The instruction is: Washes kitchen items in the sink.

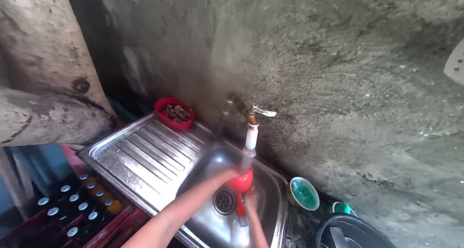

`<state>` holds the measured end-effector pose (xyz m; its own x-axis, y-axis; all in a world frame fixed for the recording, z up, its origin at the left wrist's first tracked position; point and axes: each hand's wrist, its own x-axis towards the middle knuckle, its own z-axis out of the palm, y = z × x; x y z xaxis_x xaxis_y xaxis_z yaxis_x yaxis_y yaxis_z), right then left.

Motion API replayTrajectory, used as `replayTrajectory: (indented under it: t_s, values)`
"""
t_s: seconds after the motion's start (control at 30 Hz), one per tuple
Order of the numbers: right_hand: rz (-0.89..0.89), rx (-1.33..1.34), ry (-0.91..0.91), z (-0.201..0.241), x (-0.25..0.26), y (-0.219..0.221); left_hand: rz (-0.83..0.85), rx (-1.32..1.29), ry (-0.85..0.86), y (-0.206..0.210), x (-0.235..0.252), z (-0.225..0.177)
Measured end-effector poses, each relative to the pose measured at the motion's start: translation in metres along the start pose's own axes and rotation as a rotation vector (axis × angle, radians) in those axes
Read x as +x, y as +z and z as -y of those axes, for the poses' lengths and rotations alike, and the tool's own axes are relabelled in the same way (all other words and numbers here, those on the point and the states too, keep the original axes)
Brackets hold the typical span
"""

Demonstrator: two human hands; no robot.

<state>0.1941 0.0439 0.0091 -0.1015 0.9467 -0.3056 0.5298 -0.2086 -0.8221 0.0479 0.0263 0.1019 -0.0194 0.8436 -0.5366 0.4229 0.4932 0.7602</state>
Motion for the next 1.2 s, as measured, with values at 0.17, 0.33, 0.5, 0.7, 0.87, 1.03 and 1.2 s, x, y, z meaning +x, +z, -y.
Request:
replayTrajectory:
  t_s: [0.17,0.33,0.5,0.7,0.87,1.03,1.2]
  values:
    - [0.039,0.131,-0.023,-0.008,-0.001,0.008,0.014,-0.006,-0.053,-0.001,0.006,0.008]
    - [0.022,0.084,-0.018,-0.008,0.001,0.006,0.018,-0.025,0.027,0.005,0.024,0.012]
    - [0.019,-0.074,0.072,-0.017,0.025,-0.007,0.169,-0.311,0.285,0.005,0.04,0.024]
    - [0.163,0.366,0.156,-0.022,0.001,0.016,-0.149,0.303,0.562,0.006,0.03,0.022]
    - [0.408,0.532,0.17,-0.029,0.0,0.019,-0.15,0.376,0.5,-0.008,0.028,0.036]
    - [0.503,-0.048,-0.126,-0.023,-0.007,0.01,-0.1,0.15,0.451,-0.022,0.025,0.056]
    - [0.283,0.056,-0.176,0.024,0.006,0.015,-0.56,-0.206,0.207,-0.03,0.034,0.091]
